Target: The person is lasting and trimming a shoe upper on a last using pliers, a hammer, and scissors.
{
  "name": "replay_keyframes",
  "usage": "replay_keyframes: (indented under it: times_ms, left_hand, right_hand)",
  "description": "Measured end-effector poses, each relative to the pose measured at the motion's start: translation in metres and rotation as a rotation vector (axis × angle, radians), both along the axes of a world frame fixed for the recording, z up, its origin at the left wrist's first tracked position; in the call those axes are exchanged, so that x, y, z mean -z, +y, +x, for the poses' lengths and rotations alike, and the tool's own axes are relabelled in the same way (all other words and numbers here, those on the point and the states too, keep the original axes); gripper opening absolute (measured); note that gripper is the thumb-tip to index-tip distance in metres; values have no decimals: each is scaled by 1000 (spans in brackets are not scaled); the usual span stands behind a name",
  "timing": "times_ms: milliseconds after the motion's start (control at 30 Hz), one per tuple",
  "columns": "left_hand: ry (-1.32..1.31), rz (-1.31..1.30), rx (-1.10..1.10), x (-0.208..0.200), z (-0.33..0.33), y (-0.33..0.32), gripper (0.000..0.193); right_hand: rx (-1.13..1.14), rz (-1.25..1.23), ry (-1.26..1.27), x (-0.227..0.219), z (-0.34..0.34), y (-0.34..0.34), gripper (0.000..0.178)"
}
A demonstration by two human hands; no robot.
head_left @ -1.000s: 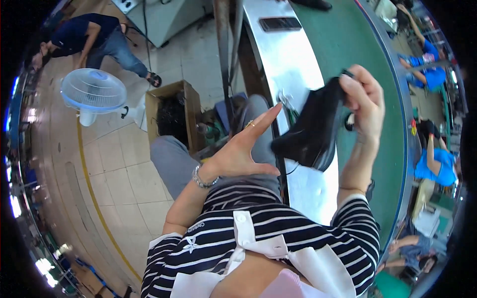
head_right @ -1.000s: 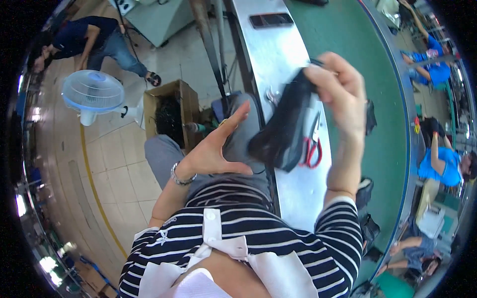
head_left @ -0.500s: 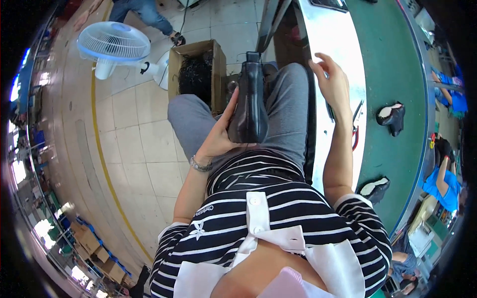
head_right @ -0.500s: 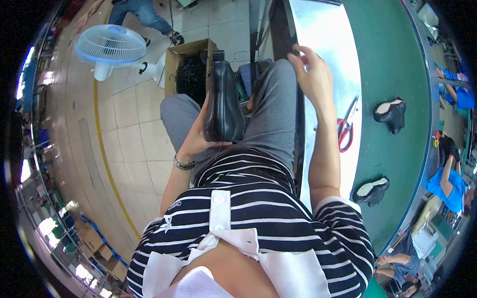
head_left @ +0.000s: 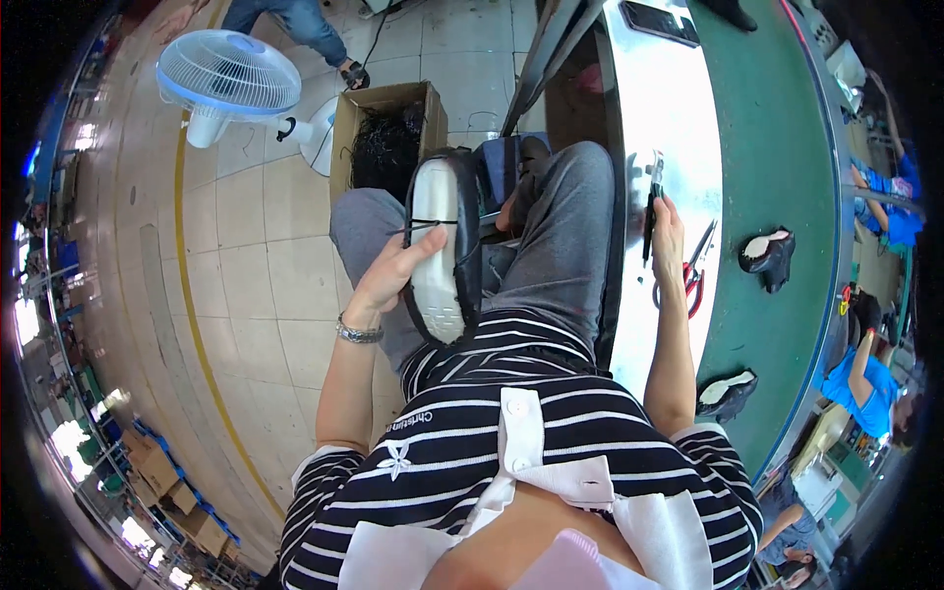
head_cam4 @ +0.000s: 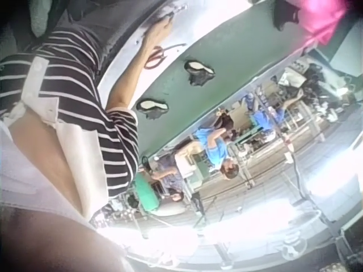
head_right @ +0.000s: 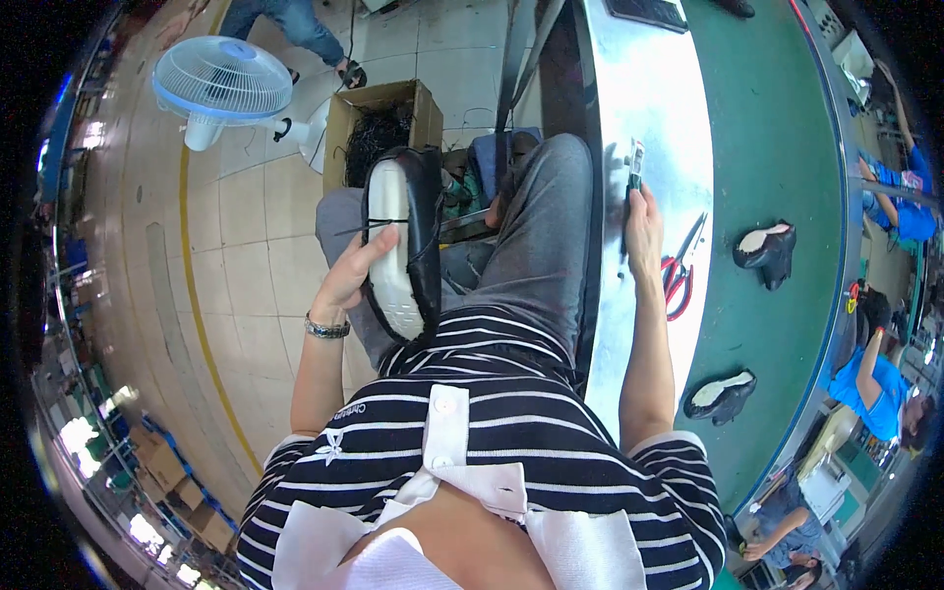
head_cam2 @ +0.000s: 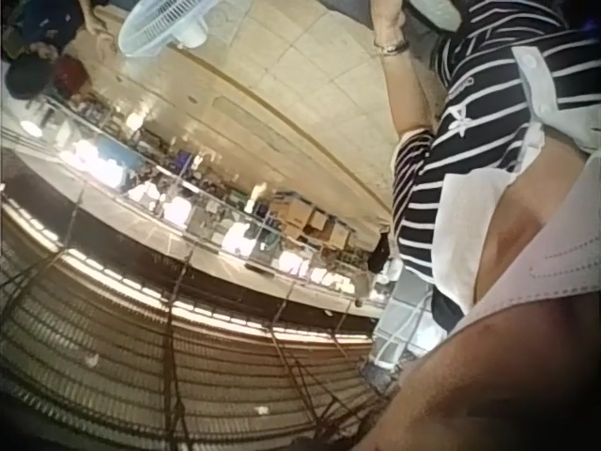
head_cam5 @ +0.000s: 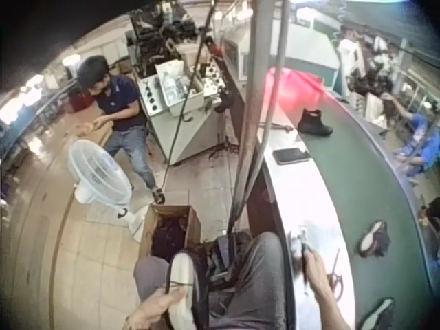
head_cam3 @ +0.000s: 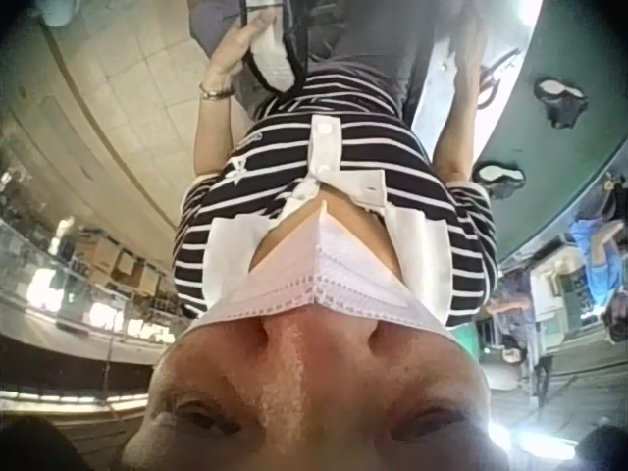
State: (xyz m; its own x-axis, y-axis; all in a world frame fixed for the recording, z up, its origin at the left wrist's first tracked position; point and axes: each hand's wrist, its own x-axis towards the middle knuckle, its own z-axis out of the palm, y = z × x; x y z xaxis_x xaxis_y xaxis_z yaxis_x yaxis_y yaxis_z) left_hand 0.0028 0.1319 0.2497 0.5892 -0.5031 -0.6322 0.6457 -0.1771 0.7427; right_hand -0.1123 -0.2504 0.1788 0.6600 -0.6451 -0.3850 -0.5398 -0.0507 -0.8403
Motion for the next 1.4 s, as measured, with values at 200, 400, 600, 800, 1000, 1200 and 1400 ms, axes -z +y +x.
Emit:
replay_keyframes:
  times_ms: [200, 400, 600, 800, 1000, 1200, 1400]
  left_hand:
    - [23, -62, -13, -18, 10, -33, 70]
    - [-202, -16, -17, 22, 8, -36, 81]
    - [-226, -369, -233, 24, 34, -40, 63]
    - [-396, -203, -227, 31, 50, -62, 38]
    - [-471, -159, -300, 37, 48, -68, 38]
    - [-540, -142, -355, 31, 45, -71, 32]
    - [-540, -126, -365, 31, 40, -66, 33]
  right_hand:
    - [-314, 312, -78, -93, 28, 76, 34]
    - [-775, 625, 32, -143, 62, 122, 54]
    - [-688, 798, 182, -148, 89, 148, 59]
    - [-579, 765, 351, -162, 114, 152, 63]
    - [-686, 483, 487, -182, 130, 158, 66]
    - [-850, 142, 278, -153, 98, 159, 62]
    - [-894, -108, 238, -145, 86, 167, 59]
